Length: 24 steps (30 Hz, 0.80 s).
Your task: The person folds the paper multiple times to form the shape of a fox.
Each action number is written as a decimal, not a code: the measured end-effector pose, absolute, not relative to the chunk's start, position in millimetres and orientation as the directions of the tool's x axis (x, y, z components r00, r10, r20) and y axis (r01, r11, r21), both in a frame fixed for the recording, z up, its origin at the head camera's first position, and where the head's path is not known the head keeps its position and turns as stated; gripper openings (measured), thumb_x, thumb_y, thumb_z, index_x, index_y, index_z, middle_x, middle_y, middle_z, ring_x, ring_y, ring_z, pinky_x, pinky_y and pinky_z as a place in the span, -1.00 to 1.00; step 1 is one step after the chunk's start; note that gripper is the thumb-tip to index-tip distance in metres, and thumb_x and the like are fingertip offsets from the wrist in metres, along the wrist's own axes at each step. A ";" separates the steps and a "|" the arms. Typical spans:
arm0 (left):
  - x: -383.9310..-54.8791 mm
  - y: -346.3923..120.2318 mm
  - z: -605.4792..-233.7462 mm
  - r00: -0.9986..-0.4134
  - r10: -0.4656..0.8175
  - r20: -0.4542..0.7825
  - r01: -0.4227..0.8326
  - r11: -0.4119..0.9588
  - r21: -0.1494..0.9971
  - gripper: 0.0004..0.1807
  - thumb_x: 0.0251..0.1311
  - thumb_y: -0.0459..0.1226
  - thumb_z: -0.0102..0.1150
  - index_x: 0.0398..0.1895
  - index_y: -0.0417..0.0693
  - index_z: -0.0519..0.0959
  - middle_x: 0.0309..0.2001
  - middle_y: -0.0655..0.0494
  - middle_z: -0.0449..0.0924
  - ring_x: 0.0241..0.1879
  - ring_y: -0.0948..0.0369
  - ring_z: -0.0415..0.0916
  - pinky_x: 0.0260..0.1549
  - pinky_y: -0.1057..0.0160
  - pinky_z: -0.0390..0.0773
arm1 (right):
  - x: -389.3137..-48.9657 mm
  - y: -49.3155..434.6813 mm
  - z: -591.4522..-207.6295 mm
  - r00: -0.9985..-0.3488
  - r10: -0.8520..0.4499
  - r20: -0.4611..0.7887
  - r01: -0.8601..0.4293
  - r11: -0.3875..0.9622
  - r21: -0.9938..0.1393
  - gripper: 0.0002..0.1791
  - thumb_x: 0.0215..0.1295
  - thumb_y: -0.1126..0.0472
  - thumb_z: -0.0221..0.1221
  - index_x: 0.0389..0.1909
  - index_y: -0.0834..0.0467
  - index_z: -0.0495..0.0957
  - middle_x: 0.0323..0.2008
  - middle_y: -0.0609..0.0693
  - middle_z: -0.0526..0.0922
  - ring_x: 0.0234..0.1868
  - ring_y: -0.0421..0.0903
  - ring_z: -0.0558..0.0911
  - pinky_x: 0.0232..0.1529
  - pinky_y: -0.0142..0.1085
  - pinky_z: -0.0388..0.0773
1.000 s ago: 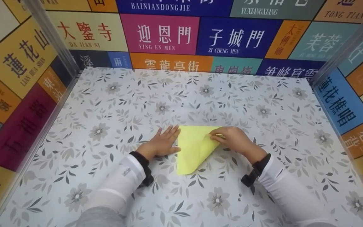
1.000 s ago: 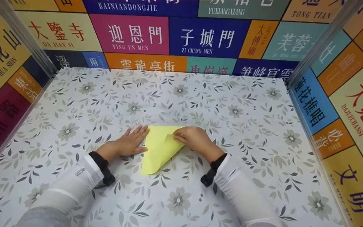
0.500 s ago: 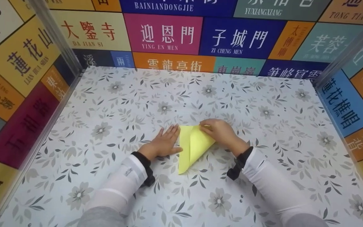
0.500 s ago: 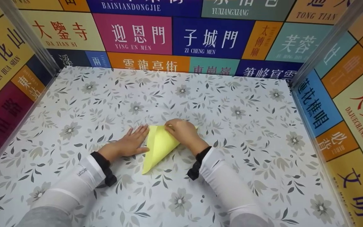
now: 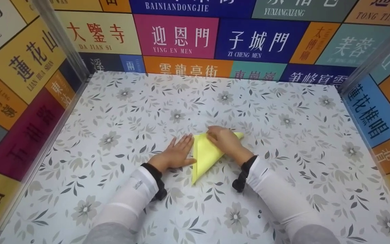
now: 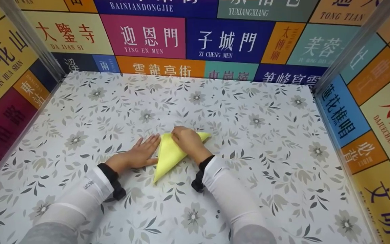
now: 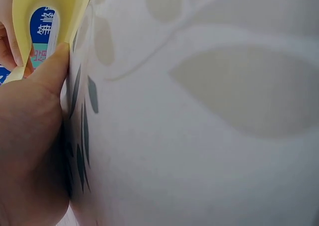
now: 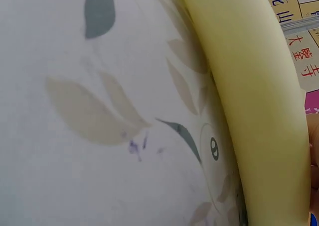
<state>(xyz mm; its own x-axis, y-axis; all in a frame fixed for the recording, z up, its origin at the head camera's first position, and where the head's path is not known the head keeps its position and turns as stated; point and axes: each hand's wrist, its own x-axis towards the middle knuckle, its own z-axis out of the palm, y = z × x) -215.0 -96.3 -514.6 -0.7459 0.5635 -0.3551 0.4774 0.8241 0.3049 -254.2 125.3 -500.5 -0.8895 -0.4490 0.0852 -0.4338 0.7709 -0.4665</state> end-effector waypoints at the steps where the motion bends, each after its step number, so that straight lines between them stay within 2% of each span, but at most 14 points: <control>1: -214.9 -96.6 -514.3 -0.746 0.564 -0.354 0.477 0.824 0.306 -0.05 0.40 0.20 -0.26 0.53 -0.21 -0.33 0.56 -0.08 -0.47 0.55 0.03 -0.49 0.47 -0.13 -0.41 | -255.2 124.2 -502.4 -0.889 -0.449 0.089 -0.435 0.768 -0.469 -0.72 0.40 0.12 0.10 -0.08 0.20 0.65 0.18 0.16 0.57 0.22 0.11 0.54 0.32 -0.09 0.39; 14: -212.3 -97.5 -515.5 -0.753 0.565 -0.337 0.476 0.821 0.314 -0.08 0.41 0.15 -0.22 0.53 -0.22 -0.29 0.56 -0.09 -0.44 0.55 0.04 -0.48 0.47 -0.13 -0.40 | -259.4 117.5 -517.6 -0.861 -0.488 0.143 -0.499 0.754 -0.427 -0.75 0.37 0.17 0.09 -0.11 0.23 0.63 0.30 0.18 0.45 0.25 0.14 0.51 0.25 -0.08 0.46; 20: -210.5 -98.0 -522.9 -0.780 0.560 -0.279 0.498 0.826 0.266 -0.09 0.41 0.14 -0.19 0.54 -0.23 -0.25 0.57 -0.10 -0.37 0.55 0.02 -0.40 0.48 -0.12 -0.32 | -263.5 115.8 -524.6 -0.861 -0.493 0.122 -0.494 0.759 -0.425 -0.75 0.36 0.18 0.10 -0.09 0.24 0.61 0.30 0.19 0.44 0.24 0.16 0.51 0.22 -0.07 0.48; 24: -208.5 -98.2 -525.4 -0.798 0.546 -0.254 0.486 0.834 0.262 -0.09 0.40 0.15 -0.18 0.54 -0.20 -0.24 0.57 -0.08 -0.36 0.55 0.00 -0.41 0.47 -0.15 -0.34 | -265.9 115.9 -527.8 -0.868 -0.489 0.088 -0.477 0.770 -0.424 -0.72 0.36 0.15 0.11 -0.04 0.22 0.58 0.31 0.19 0.43 0.22 0.17 0.52 0.23 -0.06 0.47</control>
